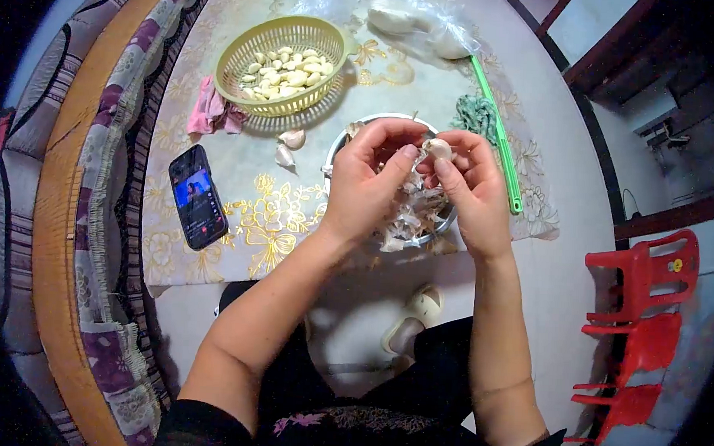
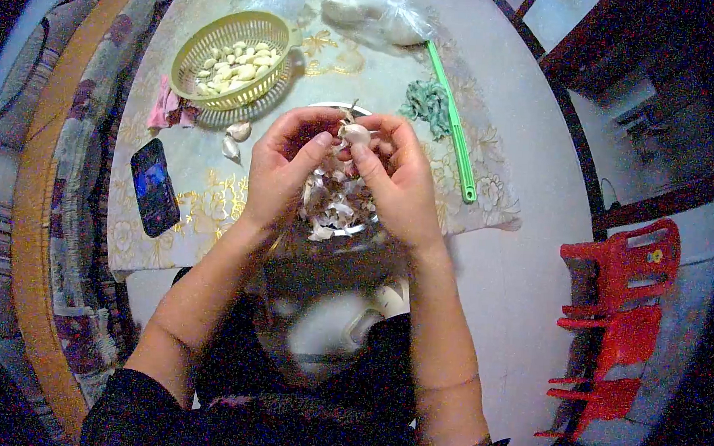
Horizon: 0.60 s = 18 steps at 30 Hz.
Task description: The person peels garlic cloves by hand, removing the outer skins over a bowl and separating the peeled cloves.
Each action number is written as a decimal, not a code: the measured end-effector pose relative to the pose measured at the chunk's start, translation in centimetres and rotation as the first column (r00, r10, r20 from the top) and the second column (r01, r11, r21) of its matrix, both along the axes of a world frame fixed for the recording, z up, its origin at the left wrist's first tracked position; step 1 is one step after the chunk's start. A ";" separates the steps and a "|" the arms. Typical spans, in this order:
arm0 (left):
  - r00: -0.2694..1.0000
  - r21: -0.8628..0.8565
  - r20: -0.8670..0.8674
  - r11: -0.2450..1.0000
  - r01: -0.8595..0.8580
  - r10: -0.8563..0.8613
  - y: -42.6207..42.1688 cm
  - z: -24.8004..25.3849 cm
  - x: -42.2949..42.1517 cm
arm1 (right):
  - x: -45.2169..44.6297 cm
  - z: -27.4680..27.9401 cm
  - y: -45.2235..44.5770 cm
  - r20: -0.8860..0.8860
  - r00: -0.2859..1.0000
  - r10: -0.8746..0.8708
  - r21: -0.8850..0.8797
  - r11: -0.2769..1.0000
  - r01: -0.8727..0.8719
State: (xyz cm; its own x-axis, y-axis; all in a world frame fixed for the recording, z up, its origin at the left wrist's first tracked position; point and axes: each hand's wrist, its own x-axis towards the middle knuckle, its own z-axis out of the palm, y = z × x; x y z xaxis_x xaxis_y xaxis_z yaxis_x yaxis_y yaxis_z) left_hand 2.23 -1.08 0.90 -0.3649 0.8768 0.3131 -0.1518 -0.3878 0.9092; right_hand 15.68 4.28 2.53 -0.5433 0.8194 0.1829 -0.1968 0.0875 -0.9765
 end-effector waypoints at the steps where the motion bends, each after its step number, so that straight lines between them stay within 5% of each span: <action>1: 1.000 -0.007 -0.002 1.000 0.002 -0.002 -0.1 0.1 0.1 | 0.1 -0.3 0.1 0.040 0.999 -0.011 0.048 0.999 0.009; 12: 0.998 -0.091 -0.053 0.996 0.010 -0.015 -0.1 -0.1 -0.4 | -0.2 -0.2 -0.2 0.290 0.913 -0.289 0.517 0.850 0.105; 18: 0.987 -0.080 -0.154 0.995 -0.062 0.049 0.0 -0.3 -0.4 | -0.3 0.3 -0.5 0.315 0.899 -0.305 0.548 0.831 0.090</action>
